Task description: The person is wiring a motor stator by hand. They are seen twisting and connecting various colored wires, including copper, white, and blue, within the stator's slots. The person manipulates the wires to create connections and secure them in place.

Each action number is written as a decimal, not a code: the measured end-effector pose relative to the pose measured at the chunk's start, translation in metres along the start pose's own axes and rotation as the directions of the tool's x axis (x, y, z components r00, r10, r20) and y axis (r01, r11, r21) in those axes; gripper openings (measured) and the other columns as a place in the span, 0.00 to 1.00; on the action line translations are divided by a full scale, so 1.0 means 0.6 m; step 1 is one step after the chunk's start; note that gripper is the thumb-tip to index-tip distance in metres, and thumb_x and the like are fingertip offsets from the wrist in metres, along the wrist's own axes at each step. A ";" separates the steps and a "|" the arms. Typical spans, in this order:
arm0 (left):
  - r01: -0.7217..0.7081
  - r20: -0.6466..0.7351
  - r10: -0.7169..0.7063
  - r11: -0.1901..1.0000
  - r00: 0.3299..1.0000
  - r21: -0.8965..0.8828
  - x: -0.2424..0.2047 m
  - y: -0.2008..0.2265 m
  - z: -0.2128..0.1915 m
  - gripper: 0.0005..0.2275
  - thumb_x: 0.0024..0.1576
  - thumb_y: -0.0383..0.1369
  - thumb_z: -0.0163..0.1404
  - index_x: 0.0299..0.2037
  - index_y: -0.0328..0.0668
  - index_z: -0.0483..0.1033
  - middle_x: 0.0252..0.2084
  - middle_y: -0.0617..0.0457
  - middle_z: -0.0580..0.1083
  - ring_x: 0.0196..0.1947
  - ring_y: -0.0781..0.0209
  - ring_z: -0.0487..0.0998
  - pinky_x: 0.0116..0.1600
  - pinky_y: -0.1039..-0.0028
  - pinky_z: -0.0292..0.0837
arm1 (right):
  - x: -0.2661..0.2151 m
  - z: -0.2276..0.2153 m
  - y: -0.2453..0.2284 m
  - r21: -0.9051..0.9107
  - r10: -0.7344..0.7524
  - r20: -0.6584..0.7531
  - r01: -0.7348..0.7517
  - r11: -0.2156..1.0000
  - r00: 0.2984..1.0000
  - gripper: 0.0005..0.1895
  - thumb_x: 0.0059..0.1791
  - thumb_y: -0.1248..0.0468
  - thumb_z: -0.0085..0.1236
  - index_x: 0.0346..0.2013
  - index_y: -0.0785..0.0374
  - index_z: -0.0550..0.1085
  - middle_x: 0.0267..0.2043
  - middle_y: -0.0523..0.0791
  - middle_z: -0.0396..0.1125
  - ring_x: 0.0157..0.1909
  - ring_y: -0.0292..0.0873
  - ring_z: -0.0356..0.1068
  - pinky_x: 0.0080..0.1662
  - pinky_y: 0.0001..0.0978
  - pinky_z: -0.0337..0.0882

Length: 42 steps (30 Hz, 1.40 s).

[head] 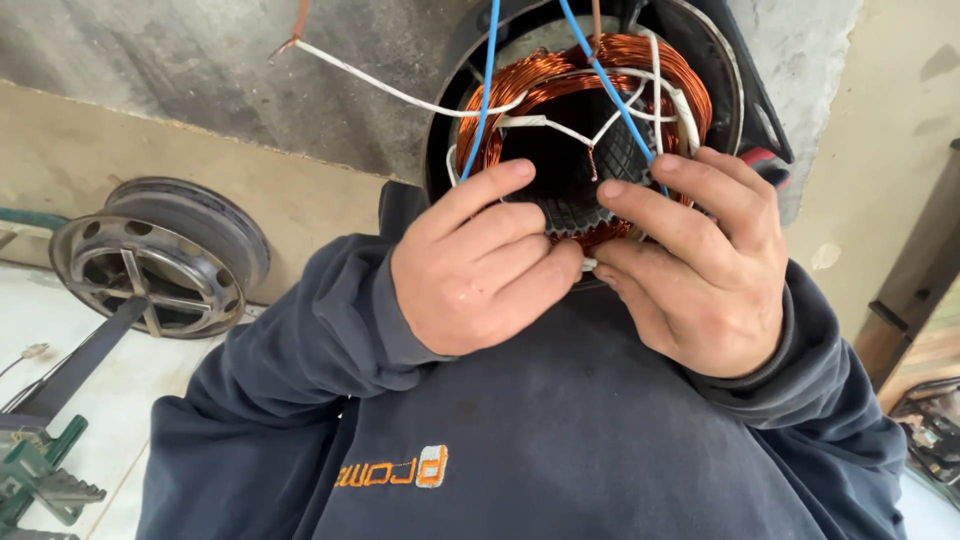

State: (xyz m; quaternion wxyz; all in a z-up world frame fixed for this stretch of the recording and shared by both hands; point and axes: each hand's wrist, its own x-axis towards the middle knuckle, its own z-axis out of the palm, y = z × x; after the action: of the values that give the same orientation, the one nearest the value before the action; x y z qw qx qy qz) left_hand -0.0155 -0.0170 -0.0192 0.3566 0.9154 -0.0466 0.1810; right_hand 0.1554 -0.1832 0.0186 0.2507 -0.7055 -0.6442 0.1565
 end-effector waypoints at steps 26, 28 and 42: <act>0.018 0.174 -0.015 1.000 0.985 -0.016 0.001 -0.028 -0.046 0.08 0.59 0.29 0.55 0.46 0.44 0.82 0.39 0.58 0.73 0.49 0.60 0.76 0.74 0.57 0.64 | -0.041 0.017 0.006 -0.247 -0.139 -0.002 0.134 0.960 0.990 0.12 0.47 0.57 0.72 0.45 0.52 0.86 0.62 0.42 0.69 0.66 0.50 0.60 0.65 0.51 0.61; -0.004 0.183 0.002 1.000 0.983 0.007 0.003 -0.028 -0.046 0.08 0.59 0.29 0.55 0.47 0.44 0.82 0.37 0.58 0.73 0.48 0.60 0.76 0.73 0.57 0.64 | -0.049 0.022 0.004 -0.297 -0.127 0.012 0.125 0.947 0.992 0.12 0.49 0.56 0.71 0.46 0.48 0.86 0.64 0.40 0.67 0.68 0.49 0.58 0.67 0.50 0.60; -0.157 0.272 0.122 0.981 0.955 0.112 -0.017 -0.041 -0.062 0.11 0.61 0.31 0.52 0.51 0.45 0.82 0.56 0.56 0.78 0.66 0.55 0.72 0.75 0.50 0.54 | -0.064 0.048 0.003 -0.436 -0.327 0.003 0.296 0.850 0.945 0.13 0.50 0.61 0.69 0.49 0.54 0.87 0.66 0.35 0.69 0.74 0.44 0.54 0.72 0.49 0.53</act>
State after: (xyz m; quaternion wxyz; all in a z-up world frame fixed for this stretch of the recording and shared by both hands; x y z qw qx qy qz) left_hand -0.0306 0.0258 -0.0136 0.2721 0.9473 -0.1461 0.0851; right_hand 0.1367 -0.2167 -0.0098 0.1335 -0.6345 -0.7591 -0.0577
